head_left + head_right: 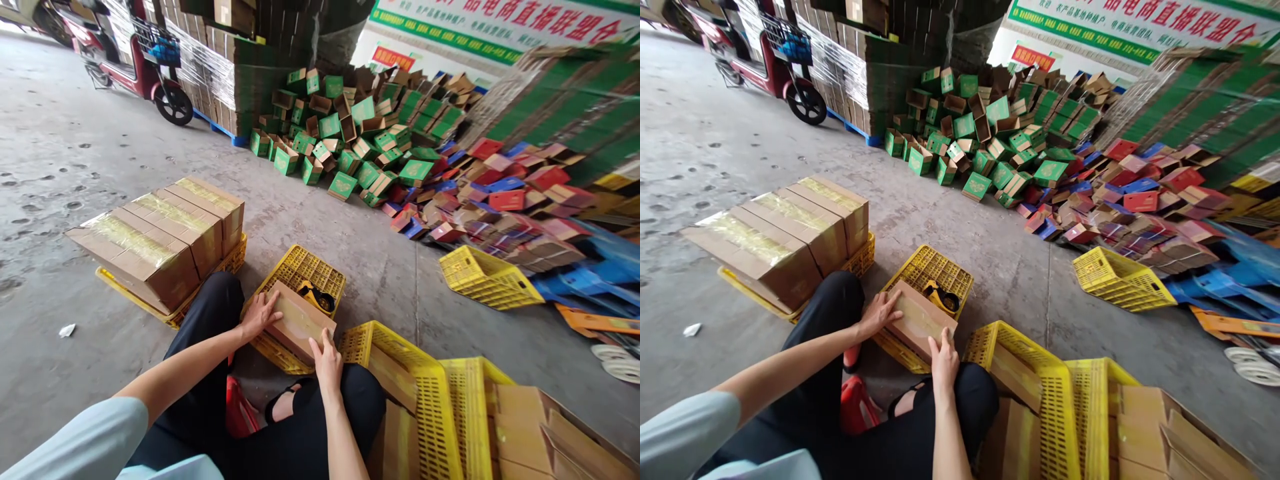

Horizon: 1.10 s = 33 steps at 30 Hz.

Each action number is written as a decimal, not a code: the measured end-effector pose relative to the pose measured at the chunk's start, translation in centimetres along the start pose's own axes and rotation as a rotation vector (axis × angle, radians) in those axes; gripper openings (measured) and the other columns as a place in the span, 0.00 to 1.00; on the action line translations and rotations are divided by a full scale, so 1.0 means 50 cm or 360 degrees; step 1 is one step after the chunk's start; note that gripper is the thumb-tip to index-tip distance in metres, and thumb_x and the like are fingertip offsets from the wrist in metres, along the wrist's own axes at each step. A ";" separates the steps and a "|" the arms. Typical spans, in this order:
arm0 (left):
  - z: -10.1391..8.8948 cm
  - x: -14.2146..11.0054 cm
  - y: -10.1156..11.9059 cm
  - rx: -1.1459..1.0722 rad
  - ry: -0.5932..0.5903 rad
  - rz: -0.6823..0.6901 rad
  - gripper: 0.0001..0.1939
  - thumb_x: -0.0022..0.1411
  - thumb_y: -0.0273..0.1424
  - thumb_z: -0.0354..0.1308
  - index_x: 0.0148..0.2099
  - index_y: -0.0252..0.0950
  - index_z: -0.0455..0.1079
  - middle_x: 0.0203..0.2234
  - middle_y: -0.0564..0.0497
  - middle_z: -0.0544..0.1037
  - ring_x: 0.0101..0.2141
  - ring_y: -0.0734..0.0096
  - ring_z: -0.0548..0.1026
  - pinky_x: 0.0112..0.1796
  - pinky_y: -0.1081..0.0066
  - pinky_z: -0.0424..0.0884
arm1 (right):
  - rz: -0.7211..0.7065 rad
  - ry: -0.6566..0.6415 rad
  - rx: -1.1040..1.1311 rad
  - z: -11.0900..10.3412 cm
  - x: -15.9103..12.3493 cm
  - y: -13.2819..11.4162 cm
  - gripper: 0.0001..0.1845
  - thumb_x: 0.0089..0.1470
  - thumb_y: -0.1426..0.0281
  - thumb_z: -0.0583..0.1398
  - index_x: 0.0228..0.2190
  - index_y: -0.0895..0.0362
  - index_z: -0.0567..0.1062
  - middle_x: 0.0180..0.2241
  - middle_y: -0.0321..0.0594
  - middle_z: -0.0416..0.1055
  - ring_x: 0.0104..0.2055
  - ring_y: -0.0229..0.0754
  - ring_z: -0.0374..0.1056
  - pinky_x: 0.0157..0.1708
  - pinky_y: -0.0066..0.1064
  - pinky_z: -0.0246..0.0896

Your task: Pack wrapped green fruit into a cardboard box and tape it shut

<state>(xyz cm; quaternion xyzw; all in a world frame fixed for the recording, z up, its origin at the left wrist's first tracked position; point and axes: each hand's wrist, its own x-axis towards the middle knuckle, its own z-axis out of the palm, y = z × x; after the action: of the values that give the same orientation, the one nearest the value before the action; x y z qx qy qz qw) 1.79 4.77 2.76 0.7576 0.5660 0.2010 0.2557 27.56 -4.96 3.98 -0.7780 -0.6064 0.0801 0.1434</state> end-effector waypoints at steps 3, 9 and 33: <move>-0.001 -0.005 0.004 0.0146 -0.0072 0.0090 0.56 0.56 0.63 0.61 0.75 0.35 0.52 0.61 0.29 0.64 0.59 0.33 0.65 0.58 0.46 0.62 | 0.0044 0.0035 -0.0079 0.002 0.002 -0.006 0.35 0.64 0.51 0.53 0.62 0.61 0.71 0.59 0.55 0.73 0.47 0.54 0.79 0.47 0.37 0.72; 0.004 -0.004 0.022 0.0237 -0.0074 0.0148 0.68 0.44 0.69 0.63 0.74 0.30 0.53 0.72 0.24 0.42 0.68 0.23 0.52 0.61 0.43 0.57 | 0.0056 -0.0013 -0.0125 -0.020 -0.001 -0.025 0.34 0.64 0.53 0.54 0.63 0.61 0.70 0.55 0.55 0.76 0.44 0.53 0.79 0.42 0.34 0.72; 0.042 -0.003 0.001 0.0202 0.0091 0.0655 0.52 0.56 0.67 0.54 0.72 0.39 0.59 0.71 0.33 0.54 0.70 0.38 0.50 0.67 0.43 0.45 | -0.0347 -0.0249 -0.0440 -0.042 0.047 -0.074 0.54 0.57 0.47 0.60 0.73 0.53 0.43 0.75 0.55 0.30 0.75 0.70 0.24 0.63 0.74 0.38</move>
<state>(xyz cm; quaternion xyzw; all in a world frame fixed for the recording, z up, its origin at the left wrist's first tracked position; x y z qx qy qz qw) 3.03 4.28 1.15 0.8658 0.4178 0.2344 0.1450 25.37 -2.13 7.28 -0.7113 -0.7017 0.0403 -0.0046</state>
